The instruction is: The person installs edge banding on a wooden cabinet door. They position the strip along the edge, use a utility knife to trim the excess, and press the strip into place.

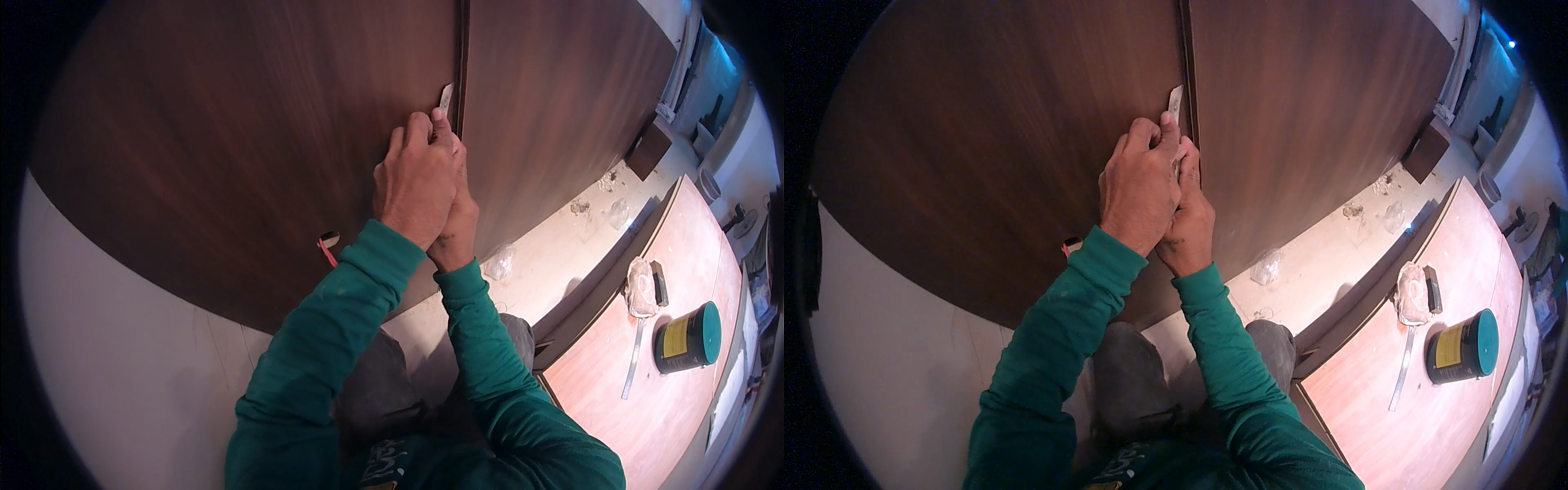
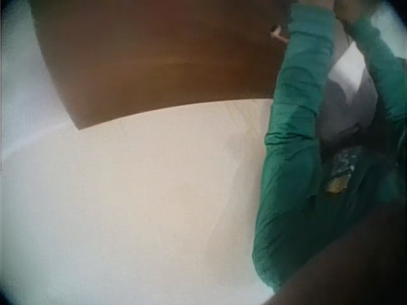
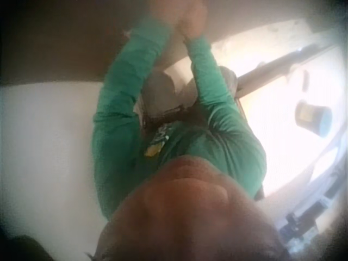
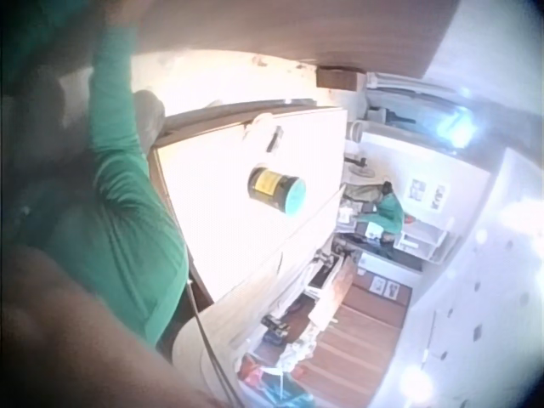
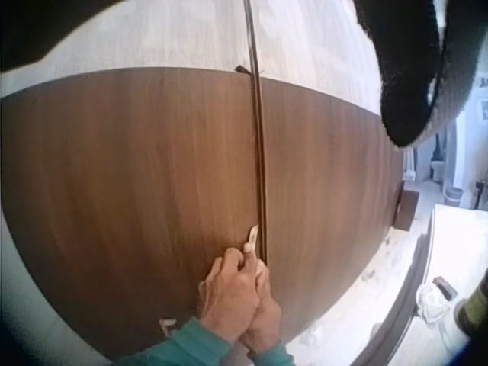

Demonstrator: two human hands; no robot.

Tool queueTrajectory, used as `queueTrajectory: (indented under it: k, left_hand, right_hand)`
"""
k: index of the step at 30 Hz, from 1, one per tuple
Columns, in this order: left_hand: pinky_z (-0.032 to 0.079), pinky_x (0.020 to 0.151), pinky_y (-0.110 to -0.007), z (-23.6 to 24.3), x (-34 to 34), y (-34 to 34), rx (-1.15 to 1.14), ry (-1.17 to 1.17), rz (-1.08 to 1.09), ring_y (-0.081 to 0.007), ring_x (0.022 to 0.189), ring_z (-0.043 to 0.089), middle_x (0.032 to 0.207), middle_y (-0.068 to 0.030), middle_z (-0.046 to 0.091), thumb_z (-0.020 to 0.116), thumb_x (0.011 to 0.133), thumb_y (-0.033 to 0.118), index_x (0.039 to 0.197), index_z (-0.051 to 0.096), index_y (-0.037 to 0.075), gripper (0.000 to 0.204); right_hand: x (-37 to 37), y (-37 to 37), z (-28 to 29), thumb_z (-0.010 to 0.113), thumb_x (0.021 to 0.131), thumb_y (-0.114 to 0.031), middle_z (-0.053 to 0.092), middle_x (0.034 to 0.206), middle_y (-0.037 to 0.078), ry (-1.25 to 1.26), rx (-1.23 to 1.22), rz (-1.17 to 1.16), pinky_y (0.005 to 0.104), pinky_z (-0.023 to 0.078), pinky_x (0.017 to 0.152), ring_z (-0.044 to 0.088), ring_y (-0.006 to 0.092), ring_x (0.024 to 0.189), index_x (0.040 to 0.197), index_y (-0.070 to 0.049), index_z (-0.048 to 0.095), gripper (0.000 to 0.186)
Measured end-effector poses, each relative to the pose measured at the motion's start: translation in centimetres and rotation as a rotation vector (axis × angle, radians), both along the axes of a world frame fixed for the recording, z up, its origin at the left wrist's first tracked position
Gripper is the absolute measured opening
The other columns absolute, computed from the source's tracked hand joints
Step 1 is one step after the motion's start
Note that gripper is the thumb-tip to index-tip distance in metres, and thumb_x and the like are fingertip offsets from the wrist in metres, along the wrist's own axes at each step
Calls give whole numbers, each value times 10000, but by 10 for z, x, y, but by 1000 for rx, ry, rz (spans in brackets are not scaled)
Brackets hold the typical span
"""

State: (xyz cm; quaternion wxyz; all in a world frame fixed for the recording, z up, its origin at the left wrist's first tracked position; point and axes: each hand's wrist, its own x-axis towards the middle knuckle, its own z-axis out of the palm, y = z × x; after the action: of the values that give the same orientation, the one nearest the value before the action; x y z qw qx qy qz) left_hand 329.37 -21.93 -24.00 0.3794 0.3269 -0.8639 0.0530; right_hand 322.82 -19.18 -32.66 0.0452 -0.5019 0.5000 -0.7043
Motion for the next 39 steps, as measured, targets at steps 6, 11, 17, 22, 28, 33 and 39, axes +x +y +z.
queueTrajectory:
  k: [6, 11, 17, 22, 28, 33, 39]
  left_hand:
    - [589, 778, -425, -19, -3, 2, 18, -6, 5, -309, 1022, 609, 1127, -136, 540, 643, 941, 183, 1349, 554, -9, 460]
    - [592, 814, -415, -32, -5, 10, 52, -68, 67, -305, 1048, 602, 1149, -143, 536, 663, 949, 223, 1382, 526, -13, 512]
    - [604, 799, -416, -38, -5, 16, 130, -136, 71, -314, 1076, 589, 1191, -155, 523, 625, 978, 211, 1400, 491, -43, 511]
    - [606, 788, -420, -53, -6, 18, 161, -158, 85, -327, 1066, 589, 1191, -171, 523, 582, 1000, 222, 1406, 482, -50, 498]
    - [605, 786, -428, -68, -5, 24, 193, -192, 75, -328, 1075, 584, 1218, -168, 512, 576, 992, 220, 1409, 467, -59, 513]
    - [598, 790, -449, -90, -8, 23, 260, -206, 88, -338, 1103, 566, 1239, -162, 498, 569, 991, 216, 1415, 451, -66, 523]
    - [596, 793, -460, -115, -5, 26, 284, -196, 68, -346, 1104, 562, 1232, -162, 497, 553, 1003, 214, 1428, 439, -59, 517]
  right_hand:
    - [-2, 2, -21, 782, 834, -251, 606, 1361, 199, 13, 7, -40, 348, 505, 972, 646, 333, 1190, 1562, -29, 280, 912]
    - [1, 12, -31, 789, 817, -235, 598, 1364, 204, -44, 129, 29, 368, 519, 943, 654, 347, 1164, 1547, -17, 307, 901]
    - [3, 10, -58, 653, 908, -156, 698, 1104, 120, -108, 29, -11, 330, 518, 822, 618, 185, 954, 1255, 30, 596, 398]
    - [5, 19, -64, 771, 808, -254, 590, 1337, 233, -114, 201, 28, 403, 532, 886, 644, 417, 1111, 1405, -15, 484, 705]
    - [3, 25, -91, 747, 821, -257, 617, 1300, 221, -75, 246, 47, 397, 529, 871, 650, 408, 1089, 1314, -10, 571, 579]
    - [4, 26, -107, 743, 822, -232, 652, 1239, 213, -93, 220, 41, 391, 523, 882, 657, 389, 1084, 1260, -10, 608, 510]
    - [10, 33, -129, 753, 819, -240, 615, 1313, 209, -195, 283, 76, 397, 517, 904, 646, 379, 1129, 1316, -5, 563, 581]
